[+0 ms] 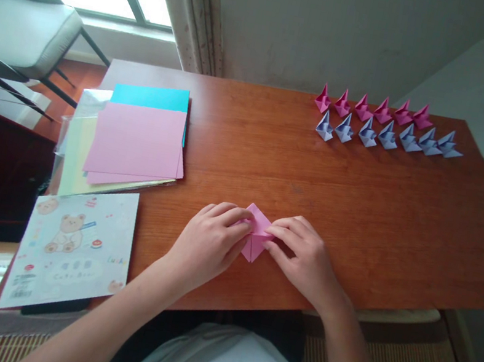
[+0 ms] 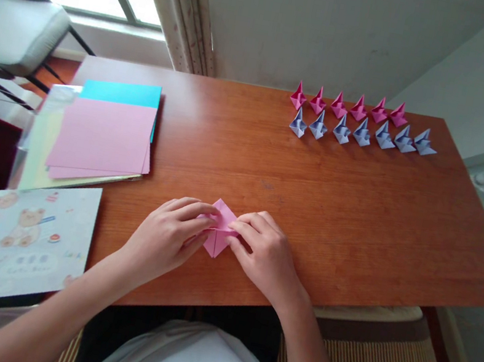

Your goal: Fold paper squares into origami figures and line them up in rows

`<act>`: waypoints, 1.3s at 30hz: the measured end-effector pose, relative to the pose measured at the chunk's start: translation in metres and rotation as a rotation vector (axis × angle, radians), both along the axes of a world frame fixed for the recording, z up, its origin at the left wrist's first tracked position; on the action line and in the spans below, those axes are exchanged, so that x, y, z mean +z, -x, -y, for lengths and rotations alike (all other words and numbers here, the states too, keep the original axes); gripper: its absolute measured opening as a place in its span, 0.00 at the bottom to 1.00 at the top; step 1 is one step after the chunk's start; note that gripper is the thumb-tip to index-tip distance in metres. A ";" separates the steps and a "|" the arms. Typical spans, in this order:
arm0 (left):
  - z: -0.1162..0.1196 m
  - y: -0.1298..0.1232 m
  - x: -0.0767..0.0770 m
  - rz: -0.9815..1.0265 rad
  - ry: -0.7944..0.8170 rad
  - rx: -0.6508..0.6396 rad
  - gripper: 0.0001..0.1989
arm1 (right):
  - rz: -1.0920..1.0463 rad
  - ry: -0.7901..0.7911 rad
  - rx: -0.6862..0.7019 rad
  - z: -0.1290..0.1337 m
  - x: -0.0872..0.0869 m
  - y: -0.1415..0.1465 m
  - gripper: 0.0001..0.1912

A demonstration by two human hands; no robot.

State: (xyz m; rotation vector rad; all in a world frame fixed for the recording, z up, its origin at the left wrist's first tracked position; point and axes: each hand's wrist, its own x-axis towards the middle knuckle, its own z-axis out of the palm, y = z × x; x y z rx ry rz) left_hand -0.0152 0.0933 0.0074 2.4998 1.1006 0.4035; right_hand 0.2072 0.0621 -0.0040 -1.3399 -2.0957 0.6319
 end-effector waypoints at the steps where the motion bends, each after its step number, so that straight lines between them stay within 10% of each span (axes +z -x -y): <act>1: 0.000 0.000 0.000 0.004 0.004 -0.001 0.09 | 0.007 0.013 0.018 0.000 0.002 -0.001 0.07; 39: 0.002 -0.010 0.005 -0.043 -0.031 0.056 0.08 | 0.010 -0.049 -0.069 0.000 -0.004 0.001 0.08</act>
